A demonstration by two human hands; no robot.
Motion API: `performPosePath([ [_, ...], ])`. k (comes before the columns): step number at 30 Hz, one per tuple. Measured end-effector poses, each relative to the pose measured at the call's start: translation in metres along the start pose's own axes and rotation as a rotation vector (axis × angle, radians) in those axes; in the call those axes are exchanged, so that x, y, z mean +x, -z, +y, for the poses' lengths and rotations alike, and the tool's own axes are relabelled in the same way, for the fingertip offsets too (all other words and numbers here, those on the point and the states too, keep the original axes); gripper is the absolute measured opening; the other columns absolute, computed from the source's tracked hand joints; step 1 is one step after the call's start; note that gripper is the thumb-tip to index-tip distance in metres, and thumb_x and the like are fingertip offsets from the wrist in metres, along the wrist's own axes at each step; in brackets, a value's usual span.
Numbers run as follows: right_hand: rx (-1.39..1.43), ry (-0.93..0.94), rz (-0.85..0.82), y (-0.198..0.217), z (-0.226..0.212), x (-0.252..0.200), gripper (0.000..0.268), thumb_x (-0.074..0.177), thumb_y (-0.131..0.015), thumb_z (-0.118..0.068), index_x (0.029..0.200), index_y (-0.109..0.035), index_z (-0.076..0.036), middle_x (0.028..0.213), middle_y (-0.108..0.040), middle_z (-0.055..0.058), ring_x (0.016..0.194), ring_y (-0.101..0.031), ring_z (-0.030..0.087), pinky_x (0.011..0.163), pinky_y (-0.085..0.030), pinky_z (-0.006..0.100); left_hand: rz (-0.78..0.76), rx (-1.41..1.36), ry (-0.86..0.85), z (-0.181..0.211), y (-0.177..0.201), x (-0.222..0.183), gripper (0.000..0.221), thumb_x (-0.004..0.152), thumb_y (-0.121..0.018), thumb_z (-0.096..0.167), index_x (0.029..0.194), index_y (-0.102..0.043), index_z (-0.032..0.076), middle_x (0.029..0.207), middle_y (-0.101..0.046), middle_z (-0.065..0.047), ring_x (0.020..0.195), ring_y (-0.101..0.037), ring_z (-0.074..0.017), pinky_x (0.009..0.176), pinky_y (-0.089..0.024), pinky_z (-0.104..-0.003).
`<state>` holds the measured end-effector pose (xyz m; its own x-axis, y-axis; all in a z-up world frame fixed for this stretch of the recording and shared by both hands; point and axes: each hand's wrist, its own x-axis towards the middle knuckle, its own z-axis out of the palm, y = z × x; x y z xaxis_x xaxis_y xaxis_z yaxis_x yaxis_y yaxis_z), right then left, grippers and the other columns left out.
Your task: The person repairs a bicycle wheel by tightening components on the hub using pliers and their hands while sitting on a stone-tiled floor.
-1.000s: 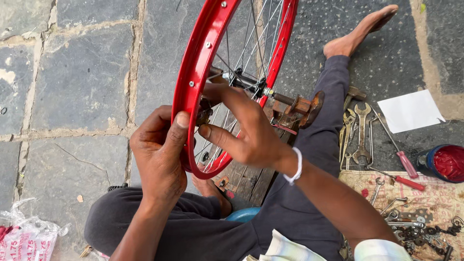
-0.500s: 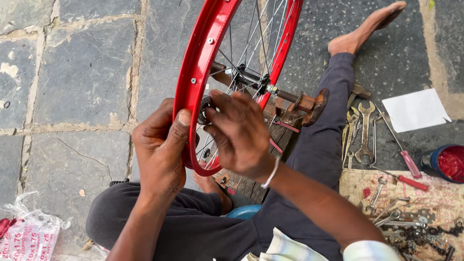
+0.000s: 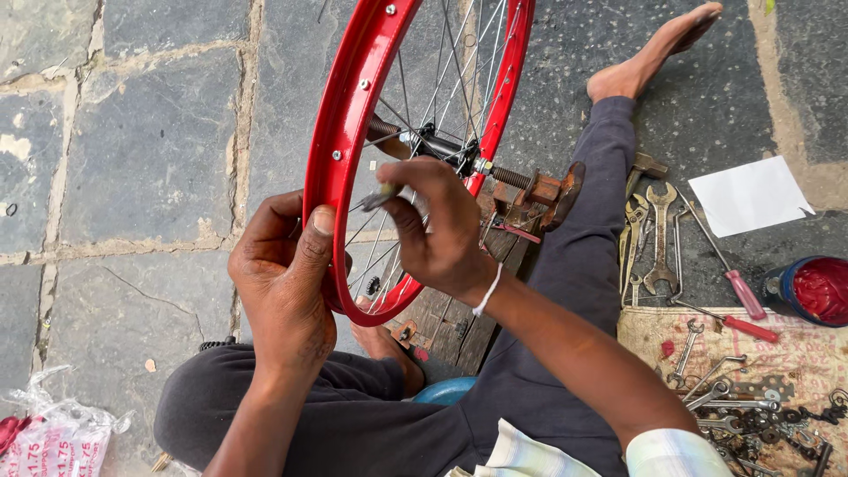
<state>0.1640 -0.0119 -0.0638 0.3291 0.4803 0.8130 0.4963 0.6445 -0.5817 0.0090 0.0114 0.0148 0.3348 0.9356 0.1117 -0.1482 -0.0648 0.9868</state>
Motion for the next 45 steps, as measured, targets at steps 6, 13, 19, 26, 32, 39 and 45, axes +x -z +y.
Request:
performPosePath([
  [6, 0.074, -0.207, -0.181, 0.019, -0.027, 0.011, 0.029, 0.107, -0.065, -0.016, 0.134, -0.062, -0.006, 0.119, -0.071, 0.008, 0.113, -0.07, 0.022, 0.102, -0.055, 0.036, -0.008, 0.032, -0.008, 0.002, -0.003, 0.0, 0.035, 0.099, -0.073, 0.024, 0.118, -0.066, -0.005, 0.089, -0.067, -0.005, 0.066, -0.059, -0.0063, 0.056, -0.049, -0.02],
  [13, 0.126, -0.145, -0.427, 0.029, -0.024, 0.04, 0.045, 0.09, -0.082, -0.015, 0.129, -0.063, -0.002, 0.116, -0.072, 0.01, 0.114, -0.067, 0.026, 0.105, -0.049, 0.043, -0.034, 0.004, -0.036, -0.004, 0.004, -0.003, 0.029, 0.104, -0.073, 0.02, 0.114, -0.066, -0.006, 0.09, -0.066, -0.006, 0.069, -0.057, -0.0055, 0.059, -0.047, -0.021],
  [19, -0.237, 0.027, -0.21, 0.017, -0.035, 0.03, 0.028, 0.083, -0.083, -0.009, 0.104, -0.066, -0.002, 0.09, -0.069, 0.011, 0.09, -0.071, 0.029, 0.102, -0.054, 0.049, -0.002, -0.021, -0.037, -0.002, 0.002, -0.005, 0.031, 0.102, -0.073, 0.019, 0.119, -0.063, -0.005, 0.097, -0.068, -0.008, 0.07, -0.059, -0.0074, 0.06, -0.048, -0.021],
  [26, -0.041, -0.208, 0.131, 0.009, -0.048, 0.006, 0.027, 0.091, -0.08, -0.008, 0.113, -0.066, -0.001, 0.124, -0.067, 0.015, 0.118, -0.07, 0.029, 0.1, -0.058, 0.036, -0.036, 0.061, -0.174, -0.004, 0.004, -0.003, 0.03, 0.111, -0.07, 0.024, 0.119, -0.06, -0.003, 0.094, -0.068, -0.01, 0.075, -0.063, -0.0094, 0.066, -0.052, -0.023],
  [32, 0.046, -0.272, 0.175, -0.016, -0.044, 0.003, 0.034, 0.1, -0.077, -0.005, 0.132, -0.065, -0.007, 0.134, -0.065, 0.011, 0.126, -0.066, 0.029, 0.107, -0.058, 0.035, 0.053, 0.099, -0.159, -0.01, -0.003, -0.006, 0.031, 0.111, -0.071, 0.026, 0.114, -0.058, -0.002, 0.089, -0.065, -0.008, 0.065, -0.057, -0.005, 0.056, -0.047, -0.021],
  [39, 0.159, -0.214, -0.027, -0.011, -0.027, 0.003, 0.039, 0.108, -0.069, -0.014, 0.143, -0.053, -0.007, 0.133, -0.066, 0.011, 0.126, -0.069, 0.024, 0.109, -0.059, 0.035, 0.037, 0.071, -0.16, -0.009, -0.006, -0.005, 0.035, 0.109, -0.071, 0.026, 0.124, -0.06, -0.003, 0.093, -0.067, -0.008, 0.065, -0.056, -0.0035, 0.052, -0.045, -0.018],
  [45, 0.155, -0.156, -0.051, -0.002, -0.03, -0.002, 0.035, 0.11, -0.067, -0.017, 0.139, -0.055, -0.002, 0.141, -0.062, 0.016, 0.133, -0.064, 0.03, 0.116, -0.057, 0.038, 0.027, 0.127, -0.179, -0.008, -0.003, -0.007, 0.034, 0.11, -0.071, 0.025, 0.122, -0.065, -0.005, 0.089, -0.066, -0.007, 0.065, -0.058, -0.0051, 0.054, -0.045, -0.018],
])
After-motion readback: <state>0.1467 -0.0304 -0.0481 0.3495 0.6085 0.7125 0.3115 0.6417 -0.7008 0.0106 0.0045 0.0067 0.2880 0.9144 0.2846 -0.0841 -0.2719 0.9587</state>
